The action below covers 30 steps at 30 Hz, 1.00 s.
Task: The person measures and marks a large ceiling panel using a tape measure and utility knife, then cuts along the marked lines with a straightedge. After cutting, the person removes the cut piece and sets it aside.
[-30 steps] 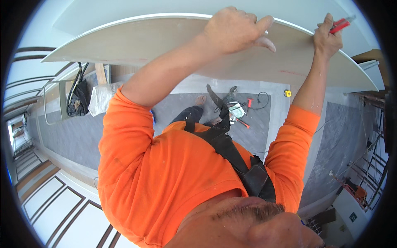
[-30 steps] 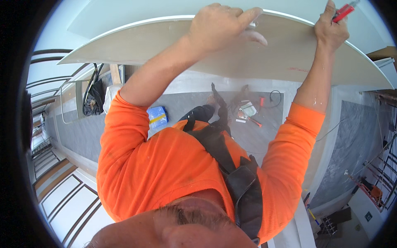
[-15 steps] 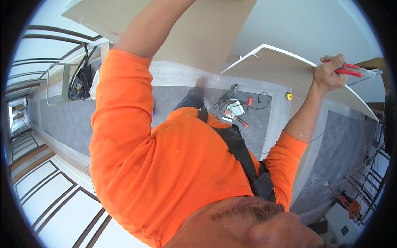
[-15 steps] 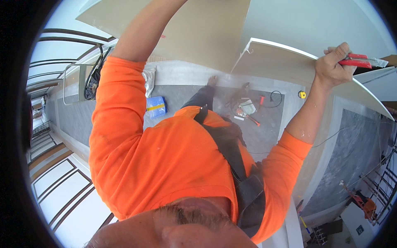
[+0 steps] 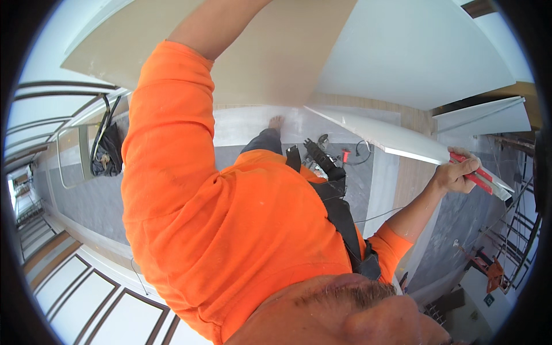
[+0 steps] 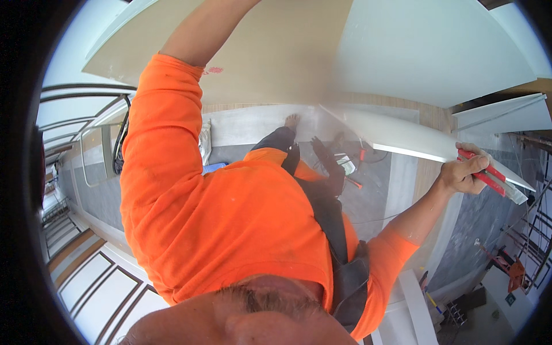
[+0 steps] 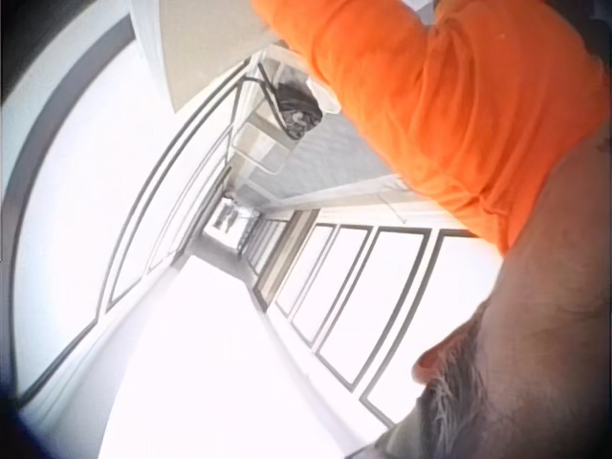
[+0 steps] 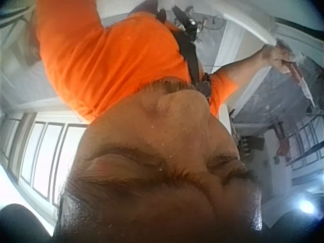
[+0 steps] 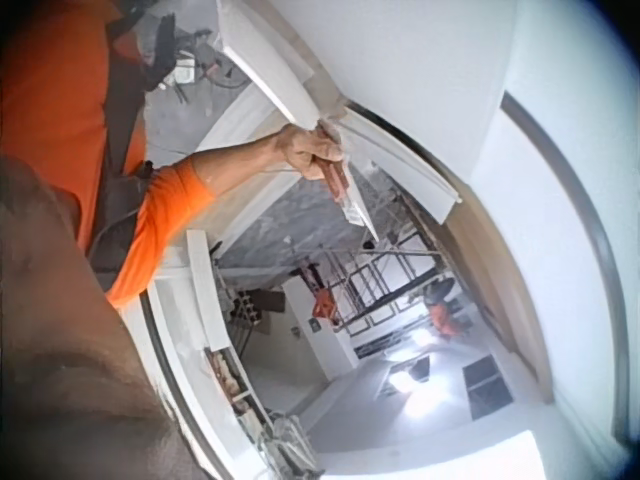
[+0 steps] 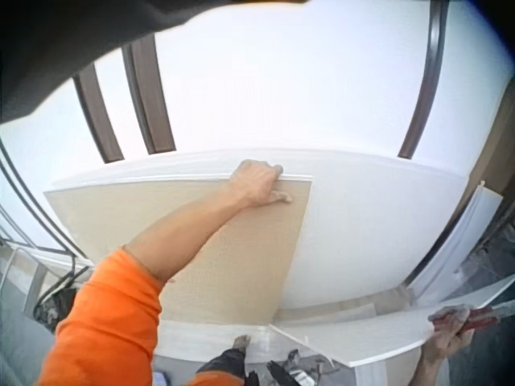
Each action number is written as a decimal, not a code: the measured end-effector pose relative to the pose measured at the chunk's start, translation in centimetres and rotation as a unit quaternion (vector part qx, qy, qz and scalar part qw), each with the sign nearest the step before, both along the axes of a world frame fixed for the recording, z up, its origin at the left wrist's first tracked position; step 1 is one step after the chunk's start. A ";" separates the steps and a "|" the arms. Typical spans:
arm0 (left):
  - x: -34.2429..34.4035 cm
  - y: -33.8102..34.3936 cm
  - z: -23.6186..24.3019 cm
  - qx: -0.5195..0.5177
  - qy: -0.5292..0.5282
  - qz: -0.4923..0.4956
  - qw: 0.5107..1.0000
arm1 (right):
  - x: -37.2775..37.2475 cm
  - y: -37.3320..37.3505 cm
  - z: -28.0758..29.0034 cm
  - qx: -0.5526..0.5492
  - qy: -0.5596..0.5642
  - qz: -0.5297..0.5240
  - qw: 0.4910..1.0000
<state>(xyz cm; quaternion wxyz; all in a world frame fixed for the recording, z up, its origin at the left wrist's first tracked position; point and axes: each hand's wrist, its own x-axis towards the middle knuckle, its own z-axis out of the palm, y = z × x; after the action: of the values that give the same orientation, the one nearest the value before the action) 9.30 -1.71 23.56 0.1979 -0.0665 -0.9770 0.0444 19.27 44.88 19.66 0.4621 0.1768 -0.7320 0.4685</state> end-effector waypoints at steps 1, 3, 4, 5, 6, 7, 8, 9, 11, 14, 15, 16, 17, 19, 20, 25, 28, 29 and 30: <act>-1.2 -0.7 -0.1 0.006 -0.001 0.009 1.000 | -0.2 -0.7 0.0 0.027 0.014 -0.008 1.000; -3.5 -2.3 0.0 0.014 0.004 0.025 1.000 | -1.0 -1.8 0.1 0.079 0.041 -0.018 0.996; -4.3 -2.4 0.1 0.022 0.005 0.026 0.999 | -1.1 -2.0 0.3 0.082 0.042 -0.034 0.995; -4.9 -2.6 0.0 0.023 -0.005 0.024 0.999 | -1.6 -2.3 0.4 0.085 0.042 -0.047 0.994; -5.3 -2.7 0.0 0.024 -0.016 0.024 0.999 | -1.9 -2.5 0.5 0.088 0.043 -0.059 0.993; -5.8 -3.1 0.1 0.021 -0.022 0.030 0.999 | -2.8 -3.0 0.3 0.088 0.050 -0.061 0.993; -6.4 -3.5 -0.1 0.024 -0.013 0.025 0.999 | -3.7 -3.4 0.2 0.088 0.056 -0.062 0.993; -7.0 -3.9 -0.4 0.027 -0.005 0.021 0.999 | -4.4 -3.9 0.2 0.088 0.063 -0.063 0.992; -7.9 -4.8 -1.0 0.029 0.011 0.021 0.999 | -5.7 -5.3 0.3 0.088 0.074 -0.062 0.991; -9.1 -5.6 -1.6 0.037 0.012 0.025 0.999 | -7.6 -6.0 0.7 0.095 0.088 -0.054 0.990; -9.1 -5.7 -1.6 0.045 -0.001 0.028 0.999 | -8.1 -6.0 0.7 0.092 0.080 -0.053 0.991; -9.4 -5.6 -1.2 0.052 -0.012 0.029 0.998 | -8.8 -5.9 0.8 0.088 0.073 -0.057 0.992; -9.7 -5.8 -1.7 0.052 0.024 0.008 0.998 | -9.5 -6.0 1.0 0.083 0.067 -0.060 0.992; -9.9 -7.0 -3.8 0.051 0.100 -0.032 0.993 | -11.1 -7.1 1.1 0.062 0.053 -0.041 0.996; -9.5 -7.4 -4.6 0.039 0.153 -0.060 0.986 | -11.6 -7.4 1.1 0.046 0.045 -0.043 0.997; -3.8 -3.0 -7.5 0.040 0.317 -0.132 0.938 | -13.5 -7.2 0.8 0.020 0.032 -0.063 0.997; -1.3 1.4 -13.1 0.424 0.030 -0.260 0.867 | -15.9 -7.2 0.4 -0.022 -0.002 -0.065 0.998; -0.7 2.9 -13.7 0.542 -0.070 -0.298 0.782 | -16.6 -7.7 0.3 -0.025 -0.015 -0.067 0.997; -0.1 4.4 -13.4 0.543 -0.081 -0.303 0.779 | -17.2 -8.0 0.6 -0.027 -0.027 -0.070 0.997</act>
<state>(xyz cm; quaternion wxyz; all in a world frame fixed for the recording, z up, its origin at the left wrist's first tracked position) 9.21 2.67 10.21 0.1243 -0.2436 -0.7814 -0.5609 2.06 36.89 20.21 0.4788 0.0997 -0.7415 0.4592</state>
